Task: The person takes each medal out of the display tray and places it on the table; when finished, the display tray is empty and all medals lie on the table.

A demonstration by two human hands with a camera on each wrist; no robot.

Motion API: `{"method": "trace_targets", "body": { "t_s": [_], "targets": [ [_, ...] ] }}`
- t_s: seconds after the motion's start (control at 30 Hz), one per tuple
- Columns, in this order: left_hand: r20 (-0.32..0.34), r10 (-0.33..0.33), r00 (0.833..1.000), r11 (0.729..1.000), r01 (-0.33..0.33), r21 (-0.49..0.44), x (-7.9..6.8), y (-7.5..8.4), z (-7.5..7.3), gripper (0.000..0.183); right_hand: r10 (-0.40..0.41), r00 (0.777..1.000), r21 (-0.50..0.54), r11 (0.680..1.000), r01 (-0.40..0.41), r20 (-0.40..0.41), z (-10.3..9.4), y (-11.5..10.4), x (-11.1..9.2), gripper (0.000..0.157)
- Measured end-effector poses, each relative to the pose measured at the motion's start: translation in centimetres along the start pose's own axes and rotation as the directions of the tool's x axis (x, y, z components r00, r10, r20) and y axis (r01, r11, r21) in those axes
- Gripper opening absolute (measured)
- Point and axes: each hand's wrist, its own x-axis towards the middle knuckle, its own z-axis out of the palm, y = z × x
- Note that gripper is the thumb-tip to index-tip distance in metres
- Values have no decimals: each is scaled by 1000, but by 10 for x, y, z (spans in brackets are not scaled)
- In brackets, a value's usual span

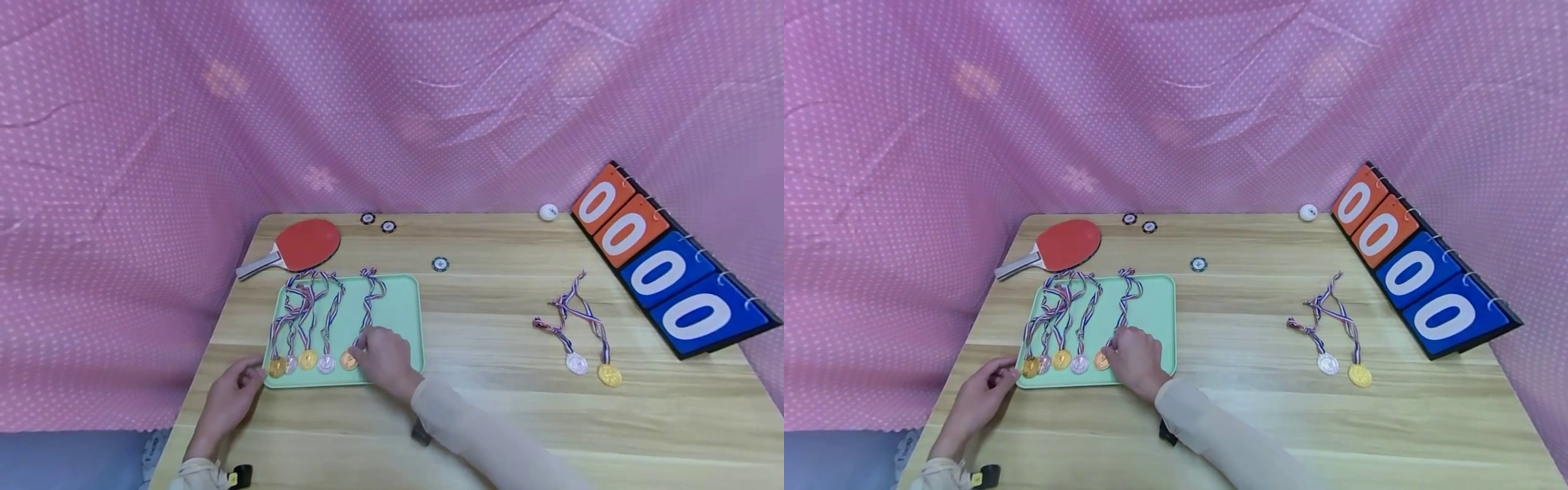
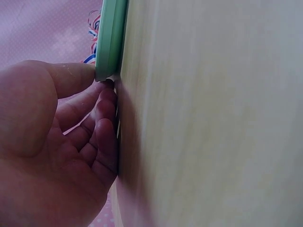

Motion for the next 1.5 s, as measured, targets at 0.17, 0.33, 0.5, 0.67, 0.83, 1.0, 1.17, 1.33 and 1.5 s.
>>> {"method": "trace_targets", "body": {
  "t_s": [0.17, 0.33, 0.5, 0.67, 0.83, 1.0, 1.17, 1.33, 1.5],
  "targets": [
    [-6, -5, 1000, 1000, 5, -6, 1, -1, 1, 44, 9, 999, -19, 1000, -10, -49, 5, 0, 2, 13],
    [-11, 3, 1000, 1000, -3, -1, 2, -1, 2, 45, -23, 997, 23, 999, 24, -68, 5, 4, 1, 6],
    [-13, 7, 1000, 1000, -7, 9, 1, -2, 2, 44, -3, 1000, 183, 983, 7, -22, -1, 10, 0, 7],
    [-8, 0, 1000, 1000, 0, 9, 1, -3, 3, 46, -7, 1000, 366, 931, 3, 9, -11, 18, -1, 6],
    [-11, -4, 1000, 1000, 4, 8, 1, -3, 4, 47, -17, 999, 464, 886, 0, 32, -25, 26, -3, 3],
    [-13, -4, 1000, 1000, 4, 14, 2, -2, 4, 47, -5, 999, 497, 868, -22, 52, -44, 33, -4, 4],
    [-13, -10, 1000, 1000, 10, 9, 1, -2, 4, 46, 7, 998, 504, 863, -38, 64, -71, 37, -7, 6],
    [-13, -15, 1000, 1000, 15, 8, 0, -1, 4, 45, 48, 997, 486, 871, -73, 63, -104, 39, -10, 8],
    [-9, -15, 1000, 1000, 15, 4, 0, -1, 4, 47, 44, 999, 500, 865, -47, 18, -144, 48, -6, 12]
  ]
}}
